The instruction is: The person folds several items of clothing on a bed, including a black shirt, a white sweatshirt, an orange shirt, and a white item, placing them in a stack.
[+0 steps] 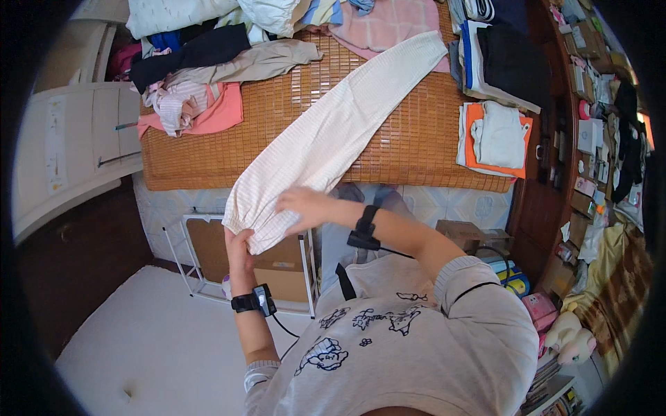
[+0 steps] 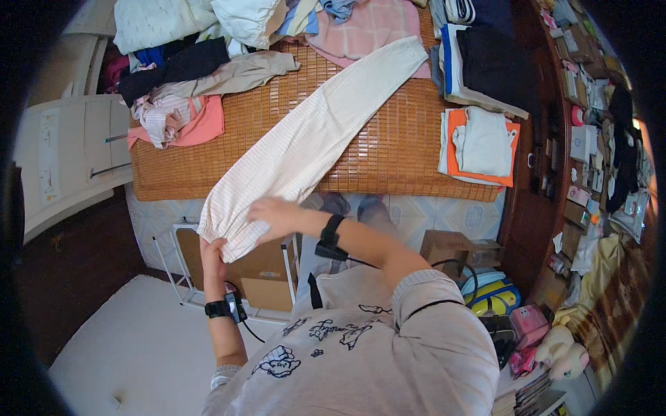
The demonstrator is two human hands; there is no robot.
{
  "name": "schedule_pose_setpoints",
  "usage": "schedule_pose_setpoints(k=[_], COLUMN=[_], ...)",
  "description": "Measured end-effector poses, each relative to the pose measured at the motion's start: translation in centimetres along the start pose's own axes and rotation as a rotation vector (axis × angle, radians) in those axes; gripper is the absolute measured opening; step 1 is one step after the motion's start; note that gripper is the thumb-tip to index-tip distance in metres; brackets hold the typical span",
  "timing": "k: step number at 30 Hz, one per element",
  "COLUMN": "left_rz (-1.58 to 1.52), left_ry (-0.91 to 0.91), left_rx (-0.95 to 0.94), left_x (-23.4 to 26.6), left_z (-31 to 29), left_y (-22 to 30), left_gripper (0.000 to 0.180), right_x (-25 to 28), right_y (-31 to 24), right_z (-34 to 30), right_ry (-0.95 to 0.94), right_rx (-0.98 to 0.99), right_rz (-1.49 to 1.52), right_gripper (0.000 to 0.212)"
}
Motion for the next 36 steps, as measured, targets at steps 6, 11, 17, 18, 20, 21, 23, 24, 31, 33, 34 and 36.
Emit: schedule_pose_setpoints(k=[6, 11, 17, 18, 20, 21, 23, 24, 31, 33, 34, 36], left_rz=[0.164, 0.241, 0.465, 0.474, 0.507, 0.541, 0.594, 0.607, 0.669, 0.784, 0.897, 0.837], left_ry=[0.012, 0.081, 0.144, 0.150, 0.182, 0.194, 0.220, 0.247, 0.169, 0.119, 0.072, -0.079], left_rx=[-0.080, 0.001, 0.015, 0.021, -0.046, -0.037, -0.040, -0.028, -0.234, -0.325, -0.409, -0.514], left_x=[6.5, 14.3, 19.7, 20.2, 20.9, 20.5, 20.5, 20.2, 7.4, 4.2, 2.3, -4.0], left_z=[3.5, 6.6, 9.2, 9.3, 9.8, 9.8, 10.4, 10.6, 10.7, 11.7, 12.0, 11.9], left_y=[0.1, 0.4, 2.8, 3.3, 4.6, 5.7, 7.6, 8.8, 16.2, 16.6, 16.6, 16.0], left_gripper=[0.065, 0.061, 0.054, 0.054, 0.054, 0.054, 0.055, 0.055, 0.050, 0.049, 0.048, 0.047], right_x=[7.3, 12.9, 17.2, 17.3, 17.4, 17.4, 17.3, 17.4, 17.4, 17.7, 17.8, 18.1], right_y=[8.7, 15.1, 19.3, 19.5, 19.8, 19.4, 19.5, 19.3, 17.9, 17.4, 17.3, 17.3], right_z=[-4.1, -8.0, -9.6, -9.4, -9.4, -9.4, -10.0, -10.3, -13.2, -14.4, -15.0, -16.5], right_ry=[0.401, 0.568, 0.569, 0.579, 0.539, 0.503, 0.456, 0.457, 0.540, 0.563, 0.565, 0.603], right_rx=[-0.276, -0.616, -0.830, -0.813, -0.799, -0.797, -0.770, -0.774, -1.011, -1.112, -1.113, -1.163], right_rz=[-0.242, -0.460, -0.626, -0.660, -0.624, -0.651, -0.677, -0.677, -0.622, -0.665, -0.666, -0.686], right_gripper=[0.048, 0.042, 0.043, 0.045, 0.050, 0.053, 0.062, 0.062, 0.072, 0.076, 0.076, 0.076])
Point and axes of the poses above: each hand's wrist, its own z-axis towards the middle knuckle, its own x-axis out of the back of the hand, y = z × x, the point moved 2 cm from there along z, towards the middle knuckle, and after that the axes turned 13 degrees about z, right-handed, at the moved point
